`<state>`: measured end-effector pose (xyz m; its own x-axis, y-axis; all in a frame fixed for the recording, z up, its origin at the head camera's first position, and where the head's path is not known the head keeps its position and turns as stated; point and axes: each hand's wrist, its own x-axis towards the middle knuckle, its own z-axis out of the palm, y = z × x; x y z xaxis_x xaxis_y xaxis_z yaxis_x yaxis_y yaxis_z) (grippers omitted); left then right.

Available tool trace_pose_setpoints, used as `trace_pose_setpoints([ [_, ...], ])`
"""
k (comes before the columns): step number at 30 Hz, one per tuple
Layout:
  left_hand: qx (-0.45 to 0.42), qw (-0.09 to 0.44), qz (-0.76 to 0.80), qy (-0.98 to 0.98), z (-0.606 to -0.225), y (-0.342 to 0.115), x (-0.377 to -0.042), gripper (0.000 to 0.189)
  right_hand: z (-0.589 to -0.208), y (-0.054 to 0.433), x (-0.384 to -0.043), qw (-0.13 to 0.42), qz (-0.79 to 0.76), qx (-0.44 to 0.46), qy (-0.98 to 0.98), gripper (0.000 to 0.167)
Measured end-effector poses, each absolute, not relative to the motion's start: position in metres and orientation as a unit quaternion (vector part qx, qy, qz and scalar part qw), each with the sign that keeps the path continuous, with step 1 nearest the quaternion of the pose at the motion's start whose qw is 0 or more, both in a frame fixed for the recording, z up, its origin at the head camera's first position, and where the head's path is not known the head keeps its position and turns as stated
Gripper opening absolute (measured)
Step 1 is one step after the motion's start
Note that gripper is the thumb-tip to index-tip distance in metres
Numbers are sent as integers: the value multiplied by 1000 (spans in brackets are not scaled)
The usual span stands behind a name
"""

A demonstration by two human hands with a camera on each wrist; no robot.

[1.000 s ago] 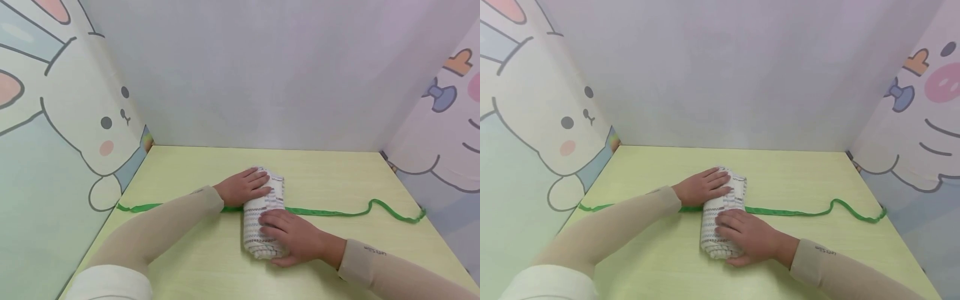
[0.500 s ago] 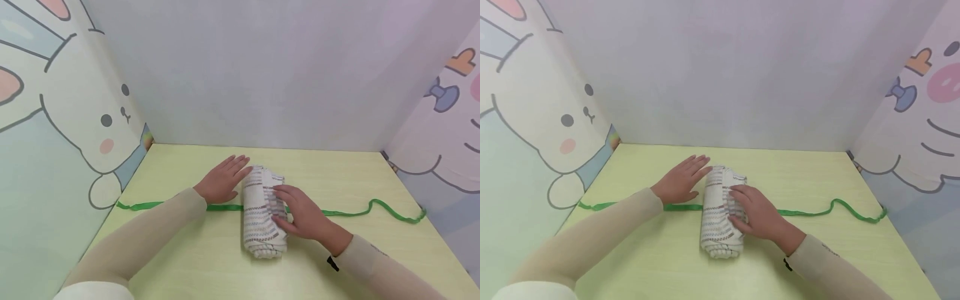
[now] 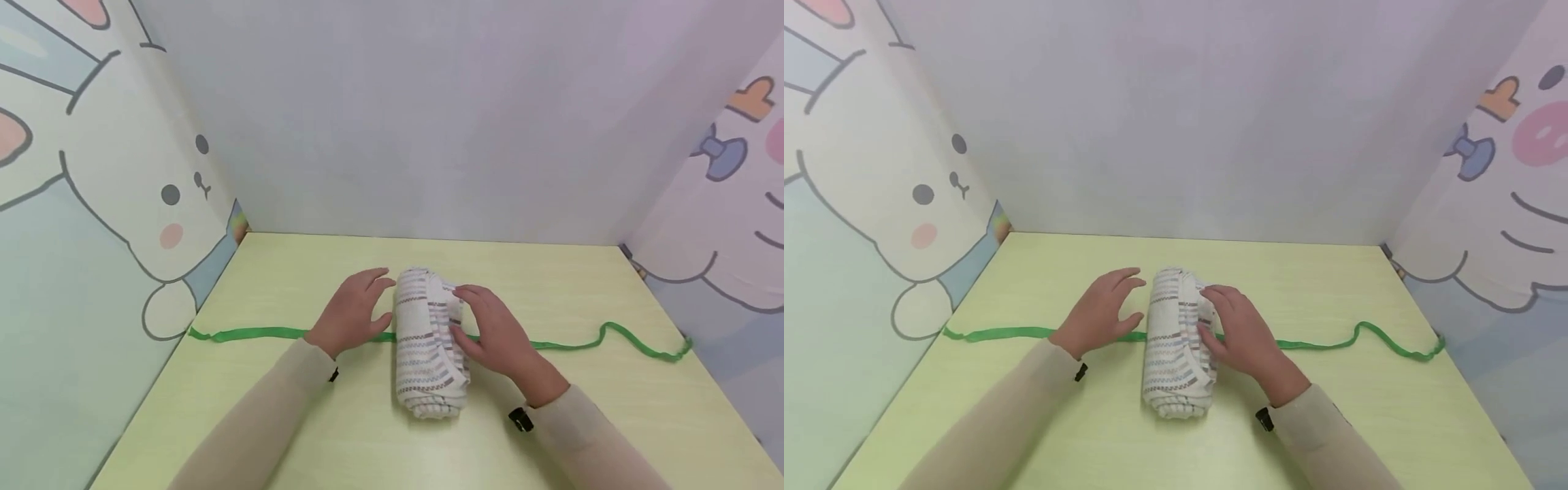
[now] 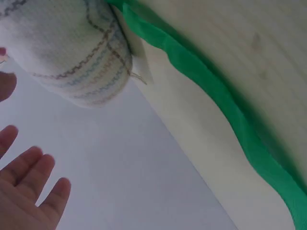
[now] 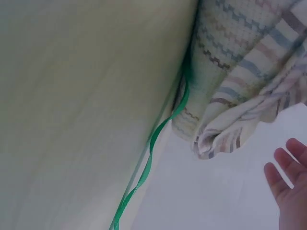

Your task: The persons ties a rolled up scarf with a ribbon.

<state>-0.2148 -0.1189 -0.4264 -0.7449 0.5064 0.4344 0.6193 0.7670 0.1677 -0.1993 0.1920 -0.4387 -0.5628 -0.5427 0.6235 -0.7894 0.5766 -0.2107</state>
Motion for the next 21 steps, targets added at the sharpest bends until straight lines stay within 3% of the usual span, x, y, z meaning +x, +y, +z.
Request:
trace_pose_setpoints([
  [8, -244, 118, -213, -939, -439, -111, -201, 47, -446, 192, -197, 193, 253, 282, -905, 71],
  [21, -166, 42, -229, -958, -452, -111, -197, 51, -448, 208, -202, 48, 250, 211, -944, 60],
])
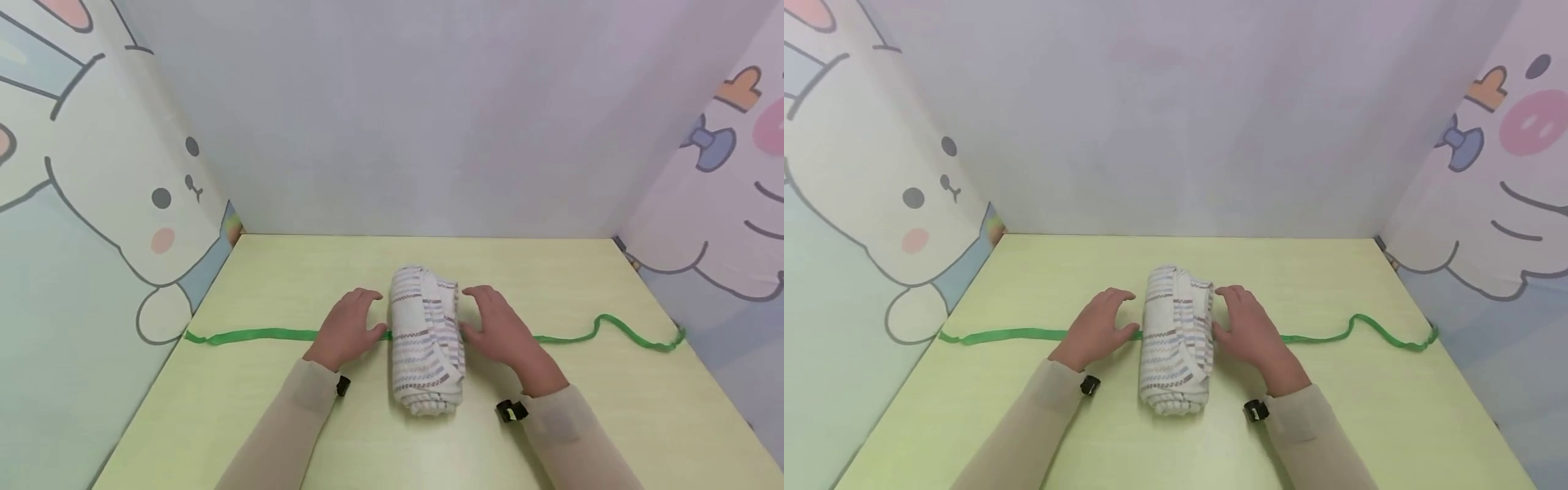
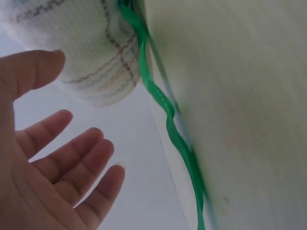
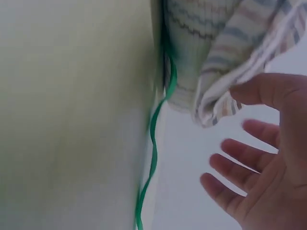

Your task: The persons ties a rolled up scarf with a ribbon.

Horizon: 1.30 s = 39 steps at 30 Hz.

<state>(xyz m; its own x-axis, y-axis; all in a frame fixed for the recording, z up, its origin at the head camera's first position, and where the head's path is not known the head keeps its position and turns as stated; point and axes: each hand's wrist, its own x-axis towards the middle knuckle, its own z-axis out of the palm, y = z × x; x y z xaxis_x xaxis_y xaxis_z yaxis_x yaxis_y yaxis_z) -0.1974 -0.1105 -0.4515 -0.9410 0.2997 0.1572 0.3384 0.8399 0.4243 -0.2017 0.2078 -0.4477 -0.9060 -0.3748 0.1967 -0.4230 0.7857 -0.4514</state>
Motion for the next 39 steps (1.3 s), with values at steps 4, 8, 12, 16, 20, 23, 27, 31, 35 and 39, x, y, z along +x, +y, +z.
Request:
trace_pose_setpoints([
  [4, -162, 22, -223, -961, -451, -113, -198, 51, -448, 218, -205, -1, 240, 205, -949, 51],
  [8, -160, -8, -220, -962, -452, -116, -196, 47, -454, 220, -206, -45, 239, 209, -947, 48],
  [12, -175, -39, -229, -957, -454, -118, -196, 46, -462, 216, -207, -61, 226, 218, -947, 45],
  [16, -185, -68, -230, -953, -455, -116, -197, 46, -463, 213, -207, -68, 219, 223, -948, 40],
  [20, -178, -90, -217, -956, -457, -116, -197, 47, -462, 208, -208, -91, 235, 215, -944, 29],
  [23, -169, -96, -209, -958, -458, -117, -197, 47, -462, 205, -208, -118, 249, 207, -939, 13],
  [27, -161, -109, -212, -958, -459, -119, -197, 42, -462, 204, -208, -140, 244, 196, -939, 6],
  [31, -158, -128, -229, -952, -459, -121, -197, 32, -462, 203, -208, -136, 235, 197, -942, 9],
  [35, -166, -129, -237, -948, -458, -124, -199, 16, -459, 202, -207, -120, 241, 193, -944, 9],
  [39, -182, -120, -233, -948, -459, -125, -201, 16, -457, 203, -205, -113, 248, 179, -945, 14],
])
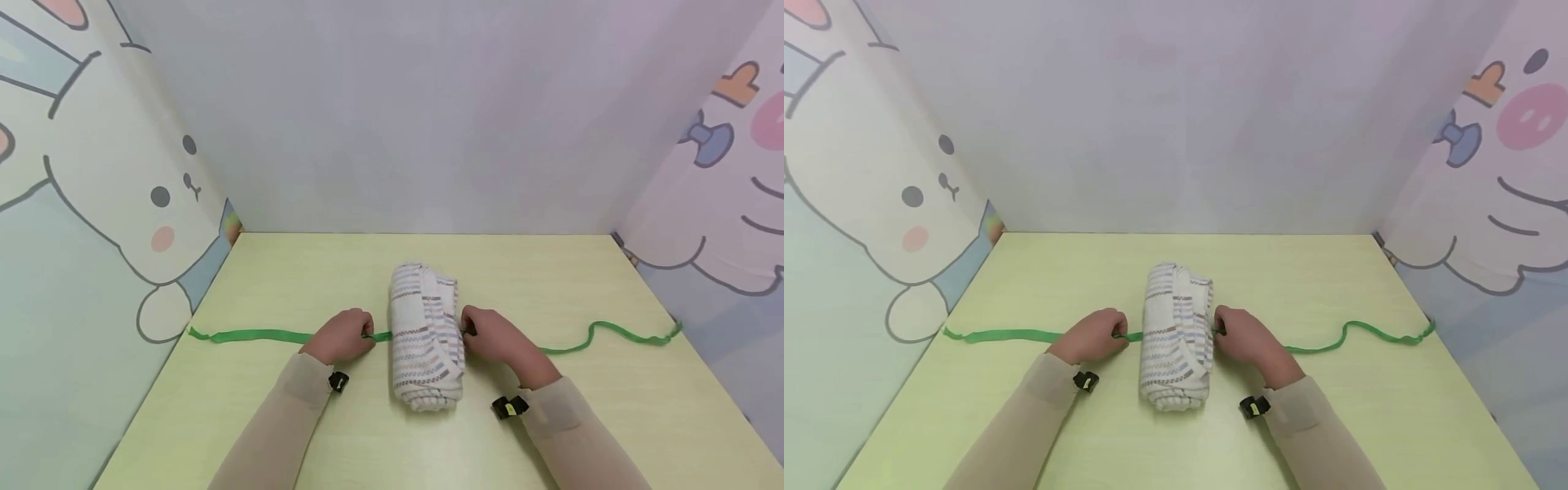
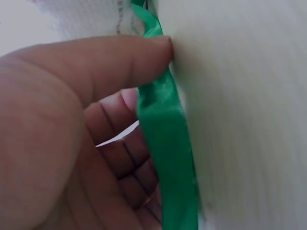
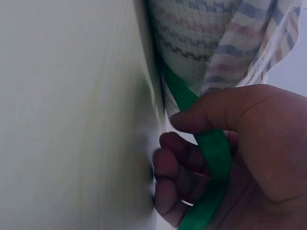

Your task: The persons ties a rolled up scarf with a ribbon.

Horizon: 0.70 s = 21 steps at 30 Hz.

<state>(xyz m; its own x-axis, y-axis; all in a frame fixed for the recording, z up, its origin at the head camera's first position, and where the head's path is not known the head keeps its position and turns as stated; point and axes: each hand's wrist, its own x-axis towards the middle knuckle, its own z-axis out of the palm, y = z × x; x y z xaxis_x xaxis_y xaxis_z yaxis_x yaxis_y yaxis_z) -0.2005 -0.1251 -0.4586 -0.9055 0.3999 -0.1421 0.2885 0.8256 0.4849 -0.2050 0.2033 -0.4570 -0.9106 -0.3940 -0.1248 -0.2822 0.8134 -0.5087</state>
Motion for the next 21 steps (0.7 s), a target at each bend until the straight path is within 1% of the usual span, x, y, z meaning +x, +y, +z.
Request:
trace_pose_setpoints([
  [3, 183, 118, 236, 947, -459, -125, -202, 17, -457, 204, -205, 123, -238, -167, 949, 15],
  [8, 176, 123, 246, 945, -459, -125, -202, 11, -456, 205, -204, 138, -217, -136, 957, 14],
  [13, 172, 129, 251, 944, -459, -125, -202, 5, -453, 209, -204, 125, -190, -118, 967, 11],
  [17, 165, 135, 247, 945, -459, -126, -204, 7, -451, 212, -205, 110, -175, -113, 972, 11],
  [21, 148, 125, 222, 956, -456, -128, -203, 6, -452, 215, -207, 95, -159, -105, 977, 10],
])
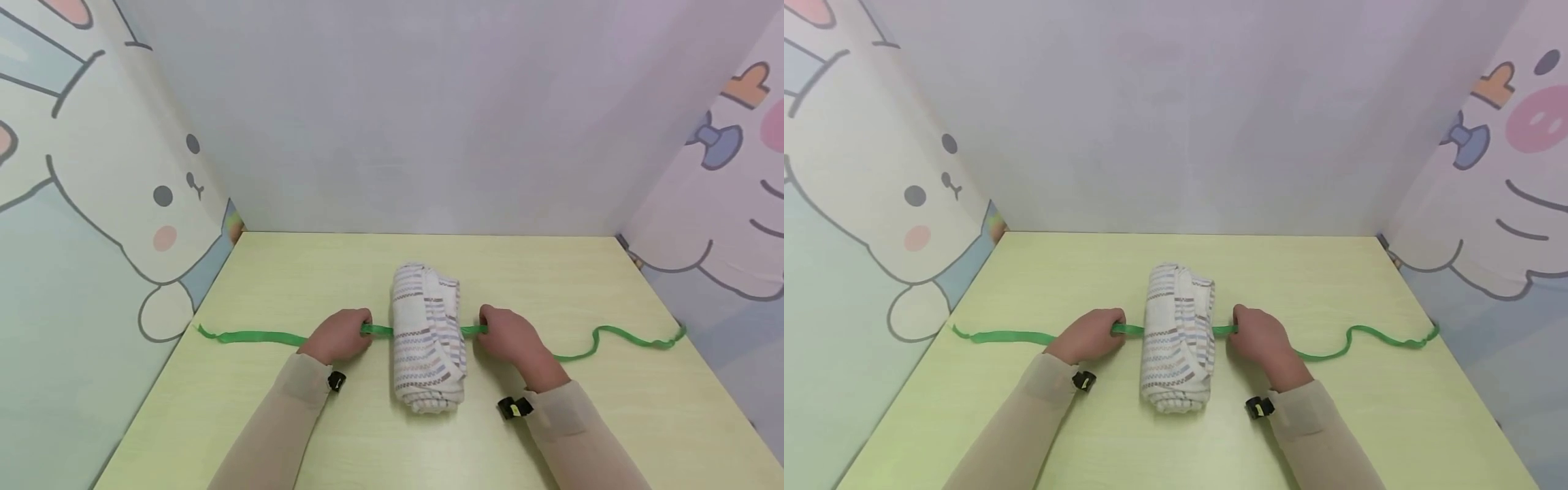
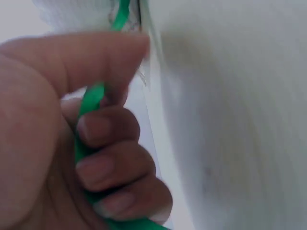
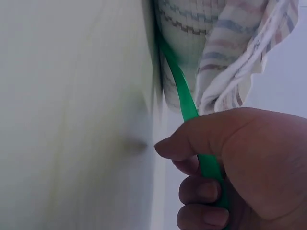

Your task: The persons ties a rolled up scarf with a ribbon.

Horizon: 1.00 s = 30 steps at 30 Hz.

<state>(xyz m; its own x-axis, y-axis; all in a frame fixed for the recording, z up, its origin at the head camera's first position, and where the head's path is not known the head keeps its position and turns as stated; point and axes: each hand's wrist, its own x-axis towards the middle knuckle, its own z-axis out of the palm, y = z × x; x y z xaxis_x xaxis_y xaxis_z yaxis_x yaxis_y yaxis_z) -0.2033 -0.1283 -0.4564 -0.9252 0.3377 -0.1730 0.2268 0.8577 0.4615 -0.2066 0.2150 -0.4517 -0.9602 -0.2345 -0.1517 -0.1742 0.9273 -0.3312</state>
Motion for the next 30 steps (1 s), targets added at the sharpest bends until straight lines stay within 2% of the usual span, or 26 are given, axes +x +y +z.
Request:
trace_pose_setpoints([
  [10, 123, 87, 176, 973, -453, -130, -195, 15, -461, 216, -202, 60, -166, -119, 977, 5],
  [21, 89, 32, 228, 969, -456, -127, -195, 28, -458, 204, -200, 31, -257, -111, 960, 21],
  [30, 80, 21, 279, 957, -450, -127, -201, 26, -455, 199, -203, 41, -332, -90, 938, 26],
])
